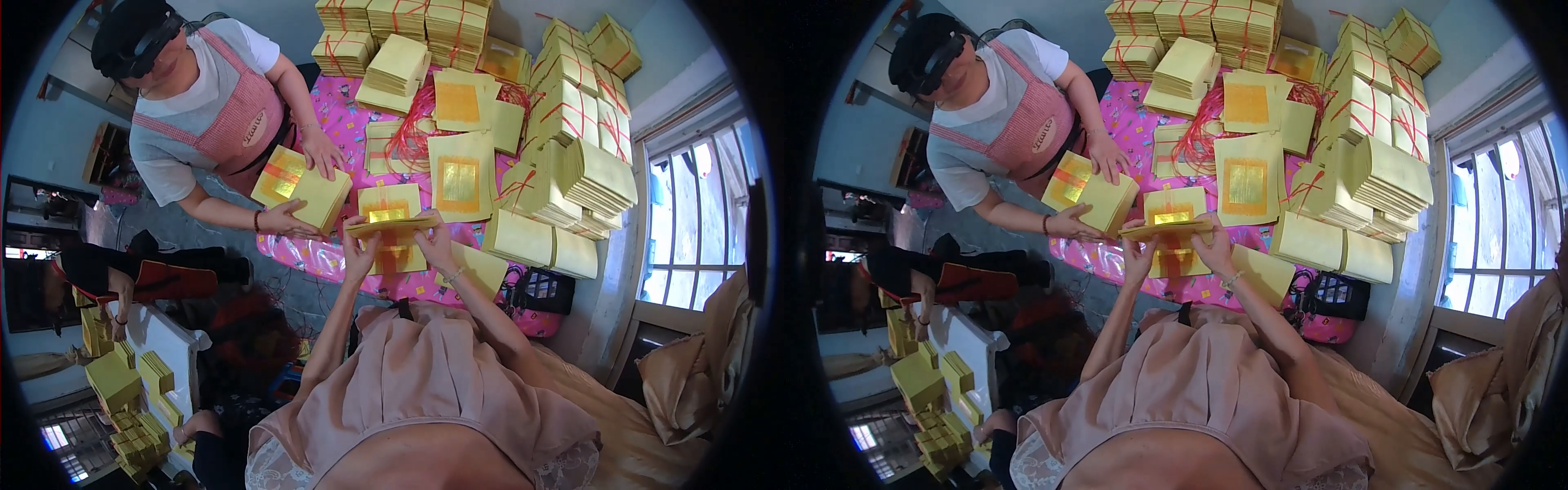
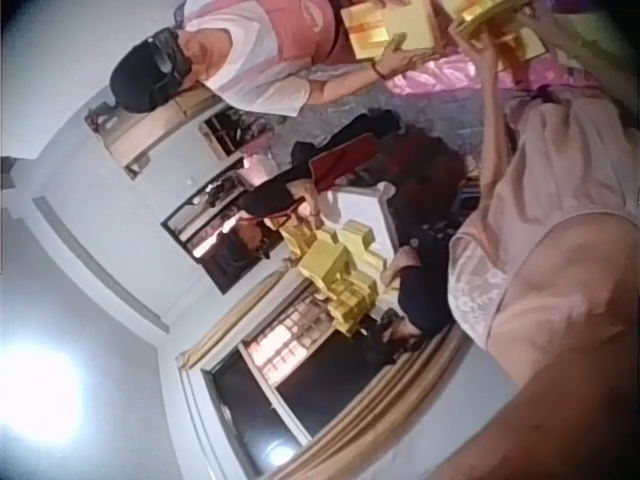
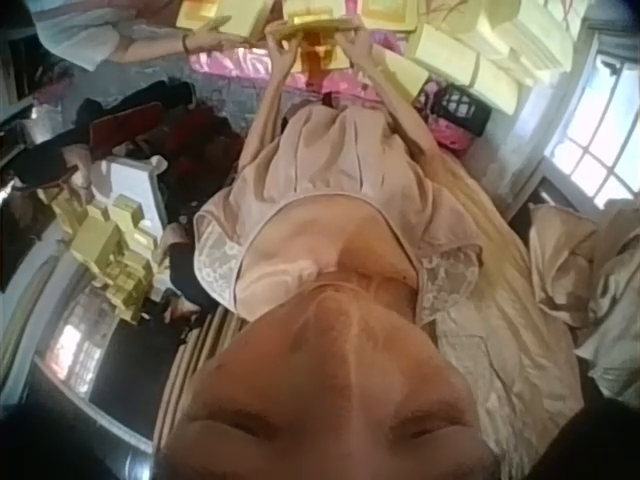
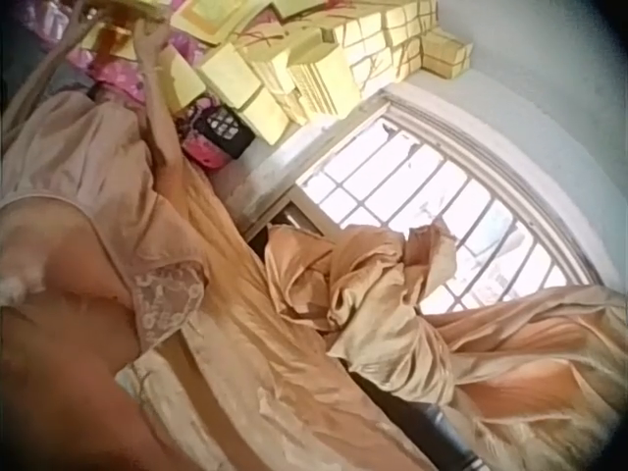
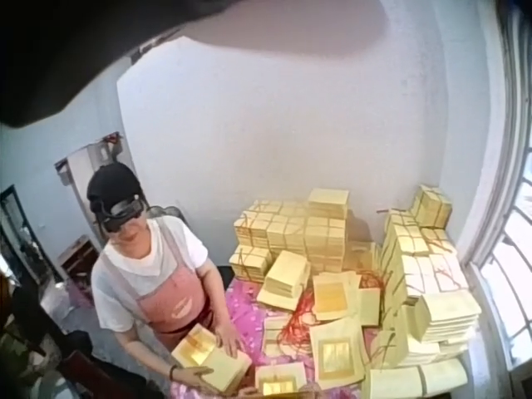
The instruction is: Folding and stacking sheets of yellow paper with gold foil.
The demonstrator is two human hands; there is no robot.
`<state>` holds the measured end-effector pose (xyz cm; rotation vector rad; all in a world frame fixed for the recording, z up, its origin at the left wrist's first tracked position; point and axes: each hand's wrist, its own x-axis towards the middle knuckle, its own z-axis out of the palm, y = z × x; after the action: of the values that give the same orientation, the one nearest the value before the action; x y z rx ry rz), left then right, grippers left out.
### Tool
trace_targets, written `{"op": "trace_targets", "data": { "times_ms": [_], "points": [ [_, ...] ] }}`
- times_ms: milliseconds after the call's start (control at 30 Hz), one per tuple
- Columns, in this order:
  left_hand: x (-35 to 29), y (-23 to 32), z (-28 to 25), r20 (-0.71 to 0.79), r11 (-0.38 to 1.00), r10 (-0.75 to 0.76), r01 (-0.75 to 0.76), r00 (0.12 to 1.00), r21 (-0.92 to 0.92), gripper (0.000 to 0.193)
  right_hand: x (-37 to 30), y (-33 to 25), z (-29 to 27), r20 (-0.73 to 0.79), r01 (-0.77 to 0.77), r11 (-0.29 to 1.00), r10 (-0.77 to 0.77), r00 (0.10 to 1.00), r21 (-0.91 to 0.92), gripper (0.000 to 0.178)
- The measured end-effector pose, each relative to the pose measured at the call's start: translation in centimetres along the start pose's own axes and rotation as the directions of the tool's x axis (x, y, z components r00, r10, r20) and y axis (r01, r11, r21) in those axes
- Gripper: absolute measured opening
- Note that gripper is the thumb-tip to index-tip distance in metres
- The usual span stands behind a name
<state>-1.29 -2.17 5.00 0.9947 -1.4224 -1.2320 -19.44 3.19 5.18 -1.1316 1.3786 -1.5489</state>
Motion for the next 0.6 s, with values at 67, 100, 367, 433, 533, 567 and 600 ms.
{"op": "trace_targets", "data": {
  "times_ms": [67,100,367,433,533,567,600],
  "points": [
    [0.2,0.1,0.0,0.004,0.999,0.032,-0.032,0.999,0.038,0.040,0.0,-0.2,0.0,0.016,-0.011,1.000,0.011,1.000,0.015,0.026],
    [0.2,0.1,0.0,0.011,0.995,0.065,-0.066,0.998,0.075,0.040,0.1,-0.3,0.0,0.032,-0.020,0.999,0.019,0.999,0.030,0.027],
    [0.2,2.0,0.8,-0.053,0.998,0.008,-0.011,0.999,-0.054,0.043,0.4,-0.6,0.1,0.015,-0.012,0.998,0.012,1.000,0.064,0.026],
    [0.2,2.0,0.9,-0.095,0.996,0.000,-0.008,0.995,-0.090,0.043,0.4,-0.8,0.2,0.014,-0.047,0.994,0.045,0.999,0.102,0.025],
    [-0.1,1.7,1.0,-0.119,0.995,-0.003,-0.010,0.993,-0.104,0.038,0.2,-0.9,0.8,-0.018,-0.013,1.000,0.014,1.000,0.023,0.024],
    [0.1,2.0,1.3,-0.111,0.993,-0.024,0.012,0.994,-0.114,0.035,0.3,-0.6,0.9,-0.059,-0.018,1.000,0.018,0.998,0.014,0.023],
    [0.3,2.2,1.6,-0.102,0.992,-0.046,0.033,0.994,-0.124,0.033,0.4,-0.4,0.9,-0.101,-0.022,1.000,0.023,0.995,0.005,0.023]
  ]
}}
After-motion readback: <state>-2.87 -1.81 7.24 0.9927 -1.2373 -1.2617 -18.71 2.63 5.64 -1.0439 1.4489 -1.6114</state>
